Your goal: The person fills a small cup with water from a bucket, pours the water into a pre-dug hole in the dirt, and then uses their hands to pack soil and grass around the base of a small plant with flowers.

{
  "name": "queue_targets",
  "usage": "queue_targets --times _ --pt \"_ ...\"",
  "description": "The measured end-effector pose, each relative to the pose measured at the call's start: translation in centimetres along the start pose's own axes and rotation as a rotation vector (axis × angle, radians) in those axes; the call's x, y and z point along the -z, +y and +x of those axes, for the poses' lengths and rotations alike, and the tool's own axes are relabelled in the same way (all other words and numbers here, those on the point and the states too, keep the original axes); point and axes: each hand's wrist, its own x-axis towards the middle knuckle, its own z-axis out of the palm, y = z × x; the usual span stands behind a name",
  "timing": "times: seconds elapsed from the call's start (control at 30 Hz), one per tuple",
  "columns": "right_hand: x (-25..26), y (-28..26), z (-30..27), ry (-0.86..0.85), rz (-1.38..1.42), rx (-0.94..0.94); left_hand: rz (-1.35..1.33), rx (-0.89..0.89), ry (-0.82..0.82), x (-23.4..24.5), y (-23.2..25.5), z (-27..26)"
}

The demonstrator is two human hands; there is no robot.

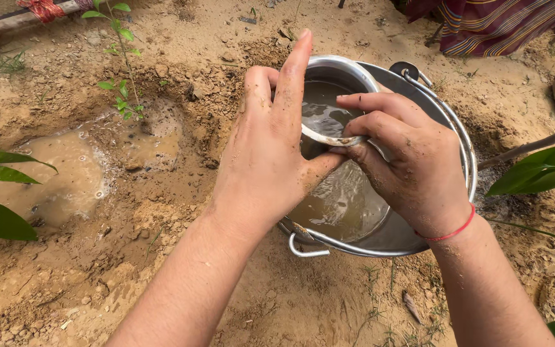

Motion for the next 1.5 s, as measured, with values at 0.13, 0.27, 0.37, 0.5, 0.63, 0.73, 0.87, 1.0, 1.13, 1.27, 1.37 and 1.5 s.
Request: queue_targets --times 0.13,0.27,0.37,0.5,0.63,0.73,0.87,1.0,1.13,1.27,1.37,1.5 --pt "0.2 -2.3 2.1 0.076 0.037 0.042 -0.035 -0.097 0.069 3.2 -0.5 -0.3" --pt "-0.7 -4.7 3.9 0.101 0.102 0.140 0.088 -0.267 0.080 7.8 -1.6 -0.8" --pt "-2.0 -7.1 4.3 0.118 0.199 0.072 0.207 -0.298 0.025 11.2 -1.5 -1.3" --pt "-4.7 -10.1 4.3 0.176 0.279 -0.015 0.294 -0.191 -0.062 14.3 -1.7 -2.2" --pt "-8.2 -12.4 4.2 0.246 0.353 -0.097 0.248 -0.143 -0.102 15.4 -3.7 -3.3" --pt "-10.7 -13.2 3.8 0.249 0.455 -0.288 0.246 -0.136 -0.163 15.4 -6.0 -4.1" --pt "-15.1 -13.1 2.9 0.299 0.439 -0.239 0.228 -0.050 -0.278 14.9 -8.9 -4.4" --pt "-19.6 -12.2 2.5 0.299 0.450 -0.213 0.222 0.214 -0.352 14.3 -11.6 -5.1" --pt "-24.5 -10.6 3.0 0.253 0.568 -0.256 0.164 0.236 -0.314 13.2 -16.6 -6.1" --pt "-29.1 -9.0 3.7 0.248 0.625 -0.293 0.148 0.260 -0.262 11.4 -22.1 -7.7" --pt "-31.9 -7.9 3.9 0.214 0.580 -0.336 0.187 0.294 -0.247 9.7 -25.5 -8.6" --pt "-34.7 -6.1 3.8 0.176 0.535 -0.320 0.169 0.302 -0.255 8.1 -27.9 -9.3"
